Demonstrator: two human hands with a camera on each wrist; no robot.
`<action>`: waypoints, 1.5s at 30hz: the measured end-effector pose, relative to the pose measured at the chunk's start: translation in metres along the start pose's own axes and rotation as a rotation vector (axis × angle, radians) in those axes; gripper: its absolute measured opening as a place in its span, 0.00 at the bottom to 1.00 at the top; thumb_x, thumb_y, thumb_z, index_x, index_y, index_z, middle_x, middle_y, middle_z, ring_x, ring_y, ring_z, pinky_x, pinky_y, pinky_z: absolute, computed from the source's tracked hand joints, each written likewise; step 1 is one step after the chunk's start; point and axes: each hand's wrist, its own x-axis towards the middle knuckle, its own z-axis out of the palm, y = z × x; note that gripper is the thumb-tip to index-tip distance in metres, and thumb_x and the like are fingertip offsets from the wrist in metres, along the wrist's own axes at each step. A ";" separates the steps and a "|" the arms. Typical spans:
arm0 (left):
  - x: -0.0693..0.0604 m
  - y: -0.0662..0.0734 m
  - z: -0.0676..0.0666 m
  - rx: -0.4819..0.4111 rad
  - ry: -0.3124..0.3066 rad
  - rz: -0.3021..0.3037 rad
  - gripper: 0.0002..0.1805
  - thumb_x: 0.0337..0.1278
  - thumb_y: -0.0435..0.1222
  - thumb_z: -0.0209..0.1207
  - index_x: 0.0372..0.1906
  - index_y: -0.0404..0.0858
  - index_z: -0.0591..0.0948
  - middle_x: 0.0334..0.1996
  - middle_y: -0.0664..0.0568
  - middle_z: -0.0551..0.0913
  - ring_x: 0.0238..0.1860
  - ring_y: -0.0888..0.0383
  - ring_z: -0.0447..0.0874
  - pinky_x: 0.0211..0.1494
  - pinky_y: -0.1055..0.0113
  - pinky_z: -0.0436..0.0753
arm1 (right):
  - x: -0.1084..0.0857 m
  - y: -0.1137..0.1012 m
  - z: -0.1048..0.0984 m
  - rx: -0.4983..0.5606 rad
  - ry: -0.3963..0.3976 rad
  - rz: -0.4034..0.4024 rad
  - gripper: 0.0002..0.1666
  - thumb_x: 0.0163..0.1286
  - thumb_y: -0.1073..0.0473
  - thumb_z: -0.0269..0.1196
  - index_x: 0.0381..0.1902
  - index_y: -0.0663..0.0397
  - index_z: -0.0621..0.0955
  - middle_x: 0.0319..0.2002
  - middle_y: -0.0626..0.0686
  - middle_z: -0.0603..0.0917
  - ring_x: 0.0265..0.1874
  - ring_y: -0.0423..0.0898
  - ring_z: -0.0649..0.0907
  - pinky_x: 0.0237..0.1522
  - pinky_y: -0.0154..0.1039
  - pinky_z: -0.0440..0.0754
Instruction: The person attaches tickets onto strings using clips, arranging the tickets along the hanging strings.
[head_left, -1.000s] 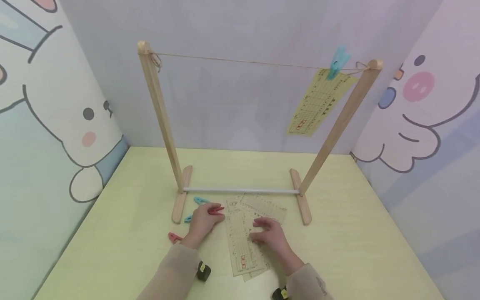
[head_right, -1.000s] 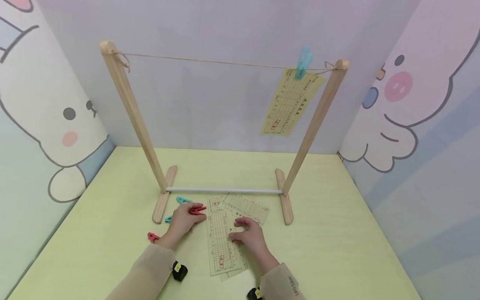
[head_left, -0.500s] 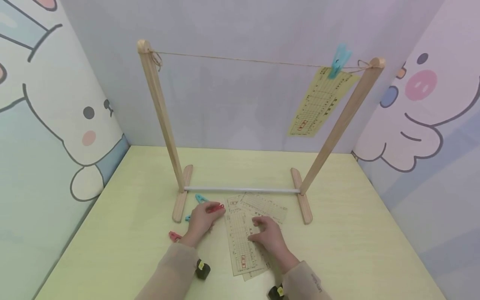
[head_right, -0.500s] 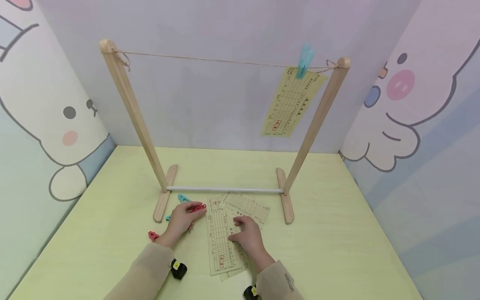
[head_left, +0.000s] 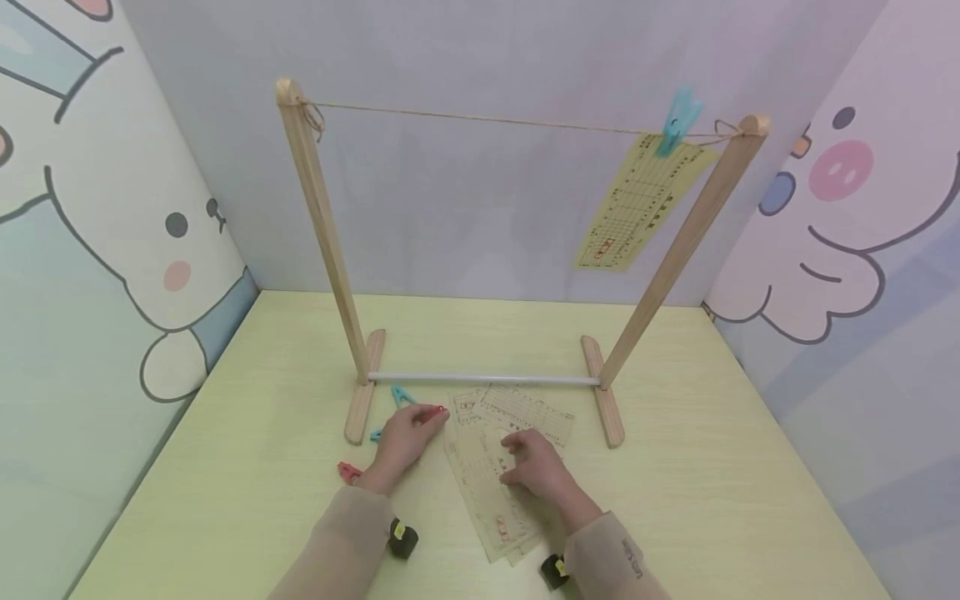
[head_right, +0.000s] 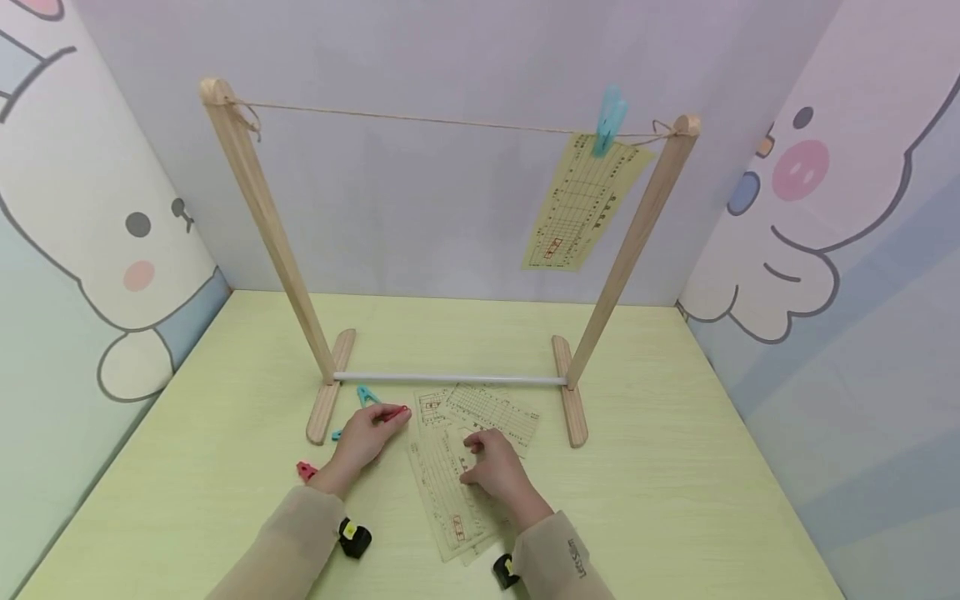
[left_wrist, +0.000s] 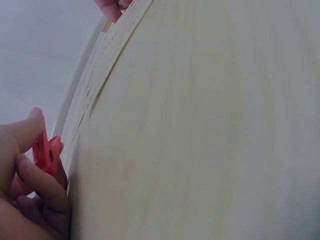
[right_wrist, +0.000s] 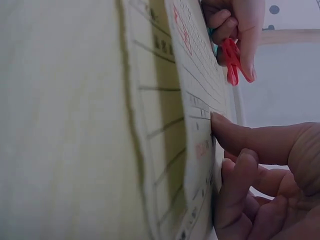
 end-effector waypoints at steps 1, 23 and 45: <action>0.000 0.000 0.000 0.008 -0.002 0.004 0.25 0.64 0.56 0.59 0.54 0.41 0.83 0.48 0.50 0.86 0.47 0.54 0.82 0.51 0.58 0.79 | 0.000 0.000 -0.001 -0.011 -0.013 -0.003 0.27 0.48 0.70 0.75 0.49 0.61 0.81 0.45 0.55 0.79 0.45 0.51 0.78 0.52 0.53 0.78; -0.001 0.003 -0.005 -0.070 -0.122 -0.024 0.29 0.71 0.55 0.51 0.64 0.39 0.75 0.56 0.42 0.80 0.19 0.61 0.74 0.24 0.69 0.76 | -0.002 0.007 -0.008 0.092 -0.134 -0.045 0.12 0.63 0.61 0.69 0.40 0.62 0.79 0.45 0.54 0.73 0.26 0.43 0.76 0.26 0.33 0.78; 0.000 0.023 -0.018 -0.257 -0.082 0.008 0.23 0.63 0.48 0.63 0.60 0.44 0.79 0.50 0.43 0.83 0.40 0.54 0.79 0.29 0.68 0.78 | -0.006 0.009 -0.024 0.406 -0.062 -0.030 0.13 0.70 0.61 0.63 0.44 0.67 0.80 0.31 0.52 0.85 0.18 0.40 0.78 0.26 0.35 0.80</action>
